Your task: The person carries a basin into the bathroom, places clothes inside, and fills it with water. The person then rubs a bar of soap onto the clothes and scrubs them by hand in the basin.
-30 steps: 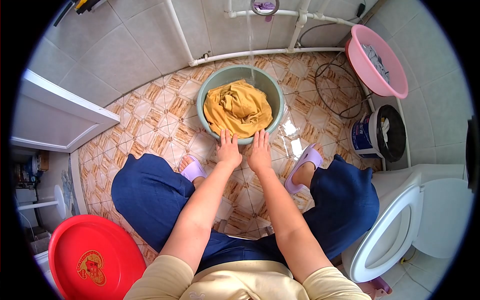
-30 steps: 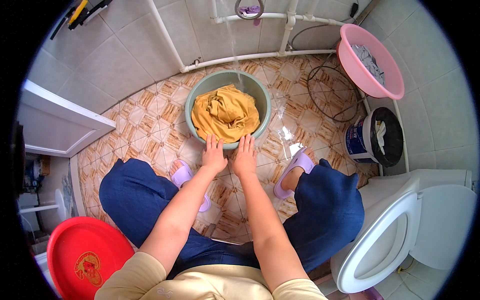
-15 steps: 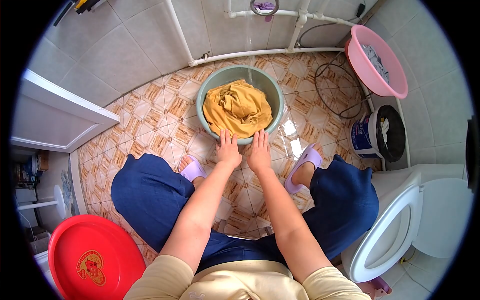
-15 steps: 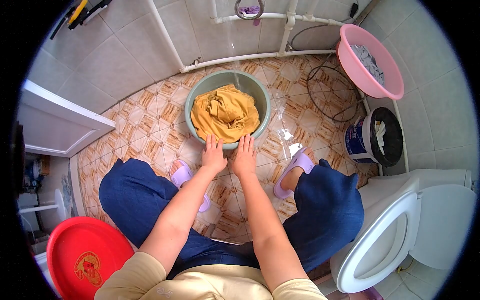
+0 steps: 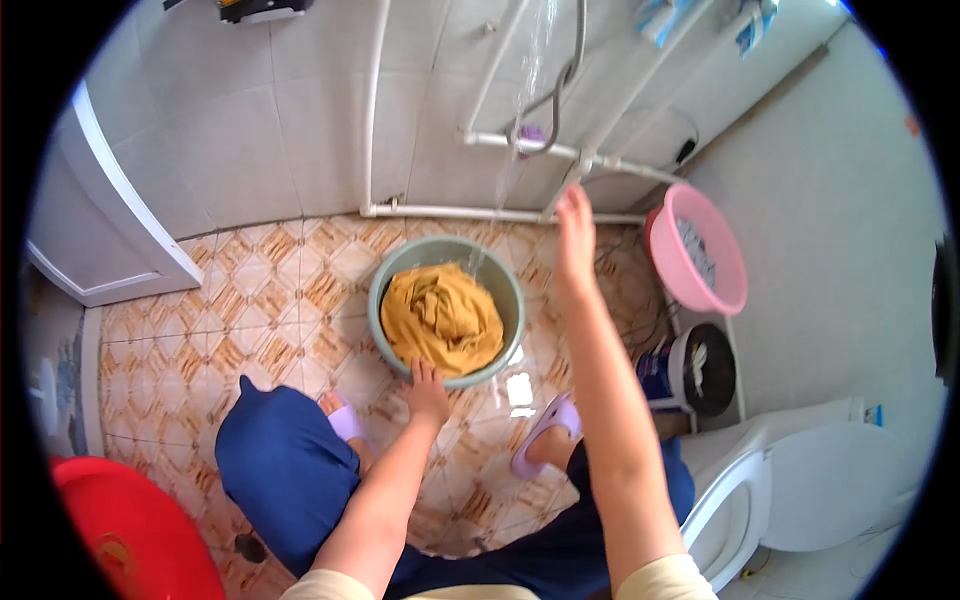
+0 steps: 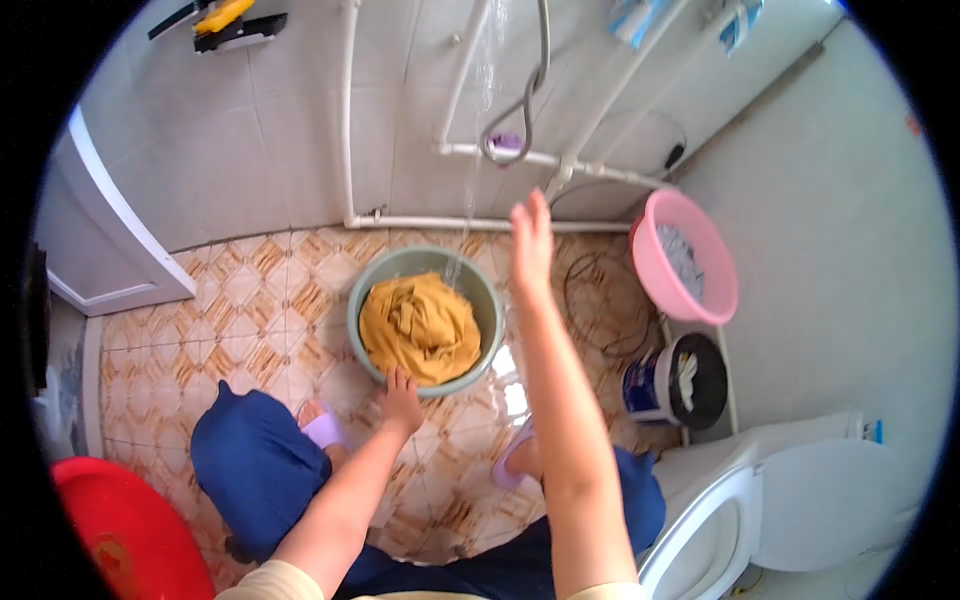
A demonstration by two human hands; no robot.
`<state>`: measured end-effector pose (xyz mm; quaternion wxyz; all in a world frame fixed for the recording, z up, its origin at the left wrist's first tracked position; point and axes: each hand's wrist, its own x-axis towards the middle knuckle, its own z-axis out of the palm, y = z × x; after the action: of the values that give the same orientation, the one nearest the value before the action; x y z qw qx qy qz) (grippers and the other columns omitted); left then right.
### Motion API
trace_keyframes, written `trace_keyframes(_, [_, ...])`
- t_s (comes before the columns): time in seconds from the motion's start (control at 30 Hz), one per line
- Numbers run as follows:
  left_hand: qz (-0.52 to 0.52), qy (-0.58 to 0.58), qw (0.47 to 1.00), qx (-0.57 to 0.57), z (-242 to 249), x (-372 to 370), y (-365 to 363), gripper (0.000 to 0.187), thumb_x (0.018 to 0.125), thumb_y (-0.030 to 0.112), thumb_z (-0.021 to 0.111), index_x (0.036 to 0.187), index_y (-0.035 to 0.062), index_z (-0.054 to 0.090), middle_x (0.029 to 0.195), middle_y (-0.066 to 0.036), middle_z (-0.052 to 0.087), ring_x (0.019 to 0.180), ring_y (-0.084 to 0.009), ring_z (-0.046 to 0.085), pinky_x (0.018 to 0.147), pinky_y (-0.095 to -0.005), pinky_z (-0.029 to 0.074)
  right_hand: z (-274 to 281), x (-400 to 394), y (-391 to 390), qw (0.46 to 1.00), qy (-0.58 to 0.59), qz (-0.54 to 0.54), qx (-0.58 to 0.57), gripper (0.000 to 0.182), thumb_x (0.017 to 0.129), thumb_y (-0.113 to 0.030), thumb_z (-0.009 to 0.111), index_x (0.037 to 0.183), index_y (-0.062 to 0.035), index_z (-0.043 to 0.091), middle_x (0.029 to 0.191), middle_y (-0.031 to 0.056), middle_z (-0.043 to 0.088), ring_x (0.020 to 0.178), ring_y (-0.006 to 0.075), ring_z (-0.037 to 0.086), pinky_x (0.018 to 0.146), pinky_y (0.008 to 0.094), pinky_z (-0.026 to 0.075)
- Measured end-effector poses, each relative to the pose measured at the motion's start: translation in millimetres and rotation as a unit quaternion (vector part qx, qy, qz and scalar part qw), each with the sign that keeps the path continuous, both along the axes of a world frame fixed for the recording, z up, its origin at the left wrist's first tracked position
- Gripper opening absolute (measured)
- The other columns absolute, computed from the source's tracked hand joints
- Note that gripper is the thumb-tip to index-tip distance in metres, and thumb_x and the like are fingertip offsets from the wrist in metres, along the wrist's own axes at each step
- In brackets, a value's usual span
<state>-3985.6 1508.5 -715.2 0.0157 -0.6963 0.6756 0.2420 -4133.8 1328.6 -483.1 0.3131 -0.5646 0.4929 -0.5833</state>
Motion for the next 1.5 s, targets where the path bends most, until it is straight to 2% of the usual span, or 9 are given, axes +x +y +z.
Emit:
trace_keyframes(0.23, [0.014, 0.040, 0.997, 0.063, 3, 0, -6, 0.052, 0.088, 0.017, 0.049, 0.138, 0.0074, 0.037, 0.151, -0.016, 0.014, 0.142, -0.0299, 0.002, 0.105, -0.0584, 0.024, 236, 53, -99, 0.985, -0.079, 0.126, -0.084, 0.078, 0.093, -0.062, 0.022, 0.147, -0.0060, 0.012, 0.155, 0.0056, 0.007, 0.143, 0.0188, 0.004, 0.112, 0.0450, -0.004])
trace_keyframes(0.47, [0.014, 0.033, 0.997, 0.068, 5, 1, -5, 0.052, 0.089, 0.019, 0.049, 0.139, 0.0109, 0.037, 0.152, -0.014, 0.013, 0.142, -0.0281, 0.001, 0.106, -0.0549, 0.024, 271, 113, -97, 0.976, -0.113, 0.120, -0.139, 0.065, 0.096, -0.052, 0.024, 0.144, -0.0072, 0.027, 0.153, 0.0046, 0.019, 0.142, 0.0166, 0.011, 0.111, 0.0449, -0.008])
trace_keyframes(0.6, [0.000, 0.026, 0.999, 0.032, -10, 1, -8, 0.054, 0.085, 0.020, 0.054, 0.136, 0.0104, 0.039, 0.150, -0.015, 0.018, 0.141, -0.0294, 0.009, 0.102, -0.0505, 0.030, 265, 117, -104, 0.992, -0.028, 0.060, -0.106, 0.066, 0.092, -0.053, 0.042, 0.142, -0.0106, 0.034, 0.151, 0.0023, 0.025, 0.141, 0.0178, 0.015, 0.112, 0.0415, -0.001])
trace_keyframes(0.7, [-0.014, -0.008, 1.000, -0.001, -20, -1, -6, 0.042, 0.088, 0.019, 0.047, 0.129, 0.0117, 0.047, 0.141, -0.013, 0.037, 0.134, -0.0288, 0.025, 0.097, -0.0461, 0.036, 270, 114, -70, 0.987, -0.025, 0.057, -0.151, 0.048, 0.093, -0.035, 0.050, 0.128, -0.0035, 0.045, 0.126, 0.0111, 0.048, 0.117, 0.0238, 0.044, 0.100, 0.0414, 0.031])
trace_keyframes(0.77, [-0.035, -0.027, 0.999, -0.023, -28, 0, -8, 0.033, 0.087, 0.020, 0.045, 0.118, 0.0136, 0.057, 0.125, -0.009, 0.051, 0.125, -0.0264, 0.036, 0.092, -0.0438, 0.039, 241, 110, -52, 0.988, -0.030, 0.059, -0.143, 0.042, 0.093, -0.029, 0.053, 0.124, -0.0011, 0.048, 0.118, 0.0140, 0.056, 0.110, 0.0258, 0.054, 0.096, 0.0413, 0.042])
trace_keyframes(0.93, [-0.071, -0.041, 0.990, -0.116, -24, 6, 4, 0.019, 0.082, 0.019, 0.049, 0.094, 0.0162, 0.065, 0.099, -0.005, 0.062, 0.103, -0.0223, 0.052, 0.088, -0.0435, 0.036, 86, 68, -6, 0.986, 0.072, 0.144, -0.050, 0.065, 0.092, -0.044, 0.045, 0.141, -0.0035, 0.029, 0.145, 0.0140, 0.029, 0.135, 0.0253, 0.024, 0.110, 0.0364, 0.018])
trace_keyframes(1.23, [-0.176, -0.075, 0.981, 0.041, 35, -15, 48, 0.036, 0.072, 0.032, 0.062, 0.101, 0.0121, 0.068, 0.105, -0.009, 0.064, 0.110, -0.0222, 0.054, 0.100, -0.0407, 0.028, -189, 22, 120, 0.946, 0.110, 0.026, 0.302, 0.057, 0.094, -0.047, 0.038, 0.144, -0.0210, 0.030, 0.153, 0.0089, 0.016, 0.142, 0.0245, 0.010, 0.111, 0.0508, 0.005])
trace_keyframes(1.3, [-0.184, -0.092, 0.978, 0.040, 34, -22, 58, 0.038, 0.071, 0.039, 0.063, 0.097, 0.0127, 0.070, 0.099, -0.009, 0.067, 0.101, -0.0210, 0.059, 0.100, -0.0397, 0.029, -221, 21, 138, 0.947, 0.137, 0.021, 0.290, 0.055, 0.093, -0.047, 0.038, 0.143, -0.0257, 0.032, 0.154, 0.0078, 0.014, 0.143, 0.0248, 0.008, 0.106, 0.0628, 0.001])
trace_keyframes(1.5, [-0.214, 0.010, 0.957, 0.197, 44, -12, 76, 0.044, 0.071, 0.041, 0.062, 0.096, 0.0055, 0.069, 0.095, -0.013, 0.068, 0.090, -0.0269, 0.064, 0.090, -0.0387, 0.042, -248, 46, 173, 0.900, 0.267, 0.032, 0.342, 0.057, 0.091, -0.051, 0.039, 0.142, -0.0260, 0.035, 0.154, 0.0076, 0.014, 0.142, 0.0261, 0.008, 0.104, 0.0670, 0.003])
